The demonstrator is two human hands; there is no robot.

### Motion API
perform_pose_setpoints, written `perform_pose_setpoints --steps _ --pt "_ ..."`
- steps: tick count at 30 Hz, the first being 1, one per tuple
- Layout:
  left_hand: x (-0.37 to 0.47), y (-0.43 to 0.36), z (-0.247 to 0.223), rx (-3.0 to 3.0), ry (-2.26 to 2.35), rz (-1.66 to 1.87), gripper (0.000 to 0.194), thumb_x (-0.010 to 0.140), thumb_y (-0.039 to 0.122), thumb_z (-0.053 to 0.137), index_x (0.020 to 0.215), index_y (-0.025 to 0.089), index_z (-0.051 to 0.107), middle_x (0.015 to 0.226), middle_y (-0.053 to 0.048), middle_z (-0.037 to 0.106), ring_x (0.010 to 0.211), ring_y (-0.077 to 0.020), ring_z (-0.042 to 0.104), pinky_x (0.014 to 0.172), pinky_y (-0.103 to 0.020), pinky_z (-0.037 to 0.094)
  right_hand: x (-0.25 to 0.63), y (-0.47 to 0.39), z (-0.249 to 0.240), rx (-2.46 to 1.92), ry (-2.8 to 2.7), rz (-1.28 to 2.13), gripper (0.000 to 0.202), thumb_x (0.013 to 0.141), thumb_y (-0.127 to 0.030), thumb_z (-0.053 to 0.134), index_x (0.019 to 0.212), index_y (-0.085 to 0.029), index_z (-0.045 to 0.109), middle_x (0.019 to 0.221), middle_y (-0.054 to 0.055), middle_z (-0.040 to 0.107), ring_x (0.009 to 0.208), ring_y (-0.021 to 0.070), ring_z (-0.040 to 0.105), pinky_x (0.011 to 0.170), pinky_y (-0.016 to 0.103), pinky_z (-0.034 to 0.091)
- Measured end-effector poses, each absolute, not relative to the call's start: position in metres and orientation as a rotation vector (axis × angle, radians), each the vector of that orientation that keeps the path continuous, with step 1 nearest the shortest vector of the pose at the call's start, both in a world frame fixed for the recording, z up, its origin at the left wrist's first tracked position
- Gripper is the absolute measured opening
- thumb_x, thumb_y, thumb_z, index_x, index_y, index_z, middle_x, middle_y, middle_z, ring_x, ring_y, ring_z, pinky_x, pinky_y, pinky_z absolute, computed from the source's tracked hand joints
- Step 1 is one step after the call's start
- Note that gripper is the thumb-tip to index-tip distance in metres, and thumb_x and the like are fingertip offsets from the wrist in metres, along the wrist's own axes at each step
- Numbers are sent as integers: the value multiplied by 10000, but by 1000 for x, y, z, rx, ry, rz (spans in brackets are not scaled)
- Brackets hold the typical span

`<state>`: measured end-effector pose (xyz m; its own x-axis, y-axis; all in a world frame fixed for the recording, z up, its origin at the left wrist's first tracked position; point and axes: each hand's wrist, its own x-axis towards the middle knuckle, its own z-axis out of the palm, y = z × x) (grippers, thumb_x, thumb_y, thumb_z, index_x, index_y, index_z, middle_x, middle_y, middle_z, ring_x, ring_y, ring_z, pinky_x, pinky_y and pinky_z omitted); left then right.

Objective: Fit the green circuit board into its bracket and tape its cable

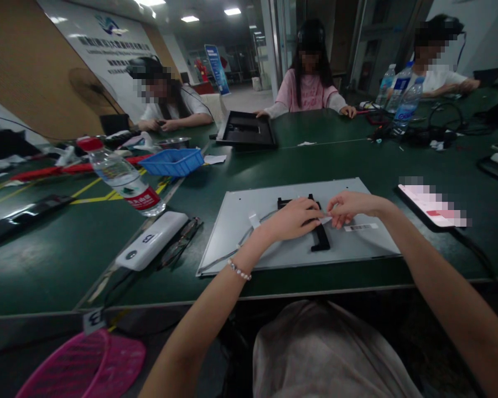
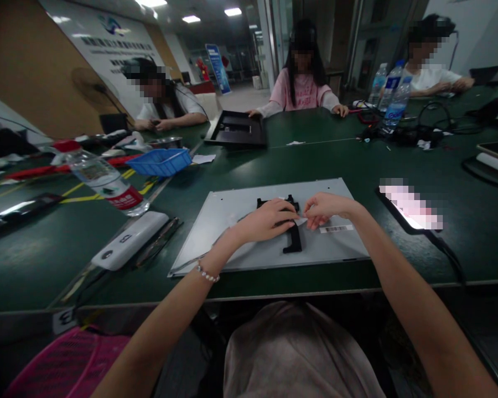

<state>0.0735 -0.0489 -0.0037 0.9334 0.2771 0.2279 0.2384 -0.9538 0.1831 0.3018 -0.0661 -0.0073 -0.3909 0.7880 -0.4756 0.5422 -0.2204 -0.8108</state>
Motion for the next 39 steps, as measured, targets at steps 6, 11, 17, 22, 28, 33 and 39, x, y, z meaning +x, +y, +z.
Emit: perform_pose_setpoints --steps 6,11,17,22,28,33,39 --pt "73 -50 -4 2963 386 378 292 957 245 425 1162 193 628 1166 -99 582 1122 -220 514 1012 -372 373 300 -66 -8 -1608 -1850 1593 257 795 -377 659 879 -142 602 790 102 719 708 166 683 508 193 433" --pt "72 -51 -1 2915 420 452 307 963 239 414 1207 192 594 1173 -97 577 1110 -219 513 1001 -371 389 307 -62 -11 -1582 -1835 1548 248 770 -380 665 874 -159 623 657 27 644 577 109 576 485 199 380" --pt "71 -52 -1 2913 432 398 301 960 249 420 1181 183 612 1170 -104 571 1083 -219 531 975 -369 408 309 -59 -16 -1541 -1896 1505 190 760 -342 640 814 -160 640 586 -20 551 518 78 452 469 206 314" --pt "72 -53 -2 2940 425 326 312 956 264 427 1191 177 613 1157 -108 563 1063 -216 539 953 -349 420 306 -59 -16 -1619 -1905 1482 175 758 -327 618 764 -153 641 640 19 612 554 93 498 464 209 298" --pt "73 -53 -4 3000 420 307 323 959 266 418 1201 158 602 1155 -115 554 1063 -218 533 961 -345 408 305 -62 -12 -1643 -1900 1485 190 763 -323 615 802 -145 669 783 82 704 641 120 598 471 202 318" --pt "74 -54 -4 3057 399 257 316 953 253 422 1188 170 615 1130 -113 557 1044 -218 539 970 -352 390 302 -63 -13 -1638 -1899 1499 221 754 -351 637 760 -135 681 776 94 718 631 130 630 481 205 359" --pt "76 -55 -5 3073 408 265 291 940 245 442 1145 166 632 1116 -115 567 1029 -219 547 967 -364 388 300 -62 -13 -1638 -1947 1438 198 753 -330 642 698 -146 691 667 58 699 544 109 589 532 217 431"
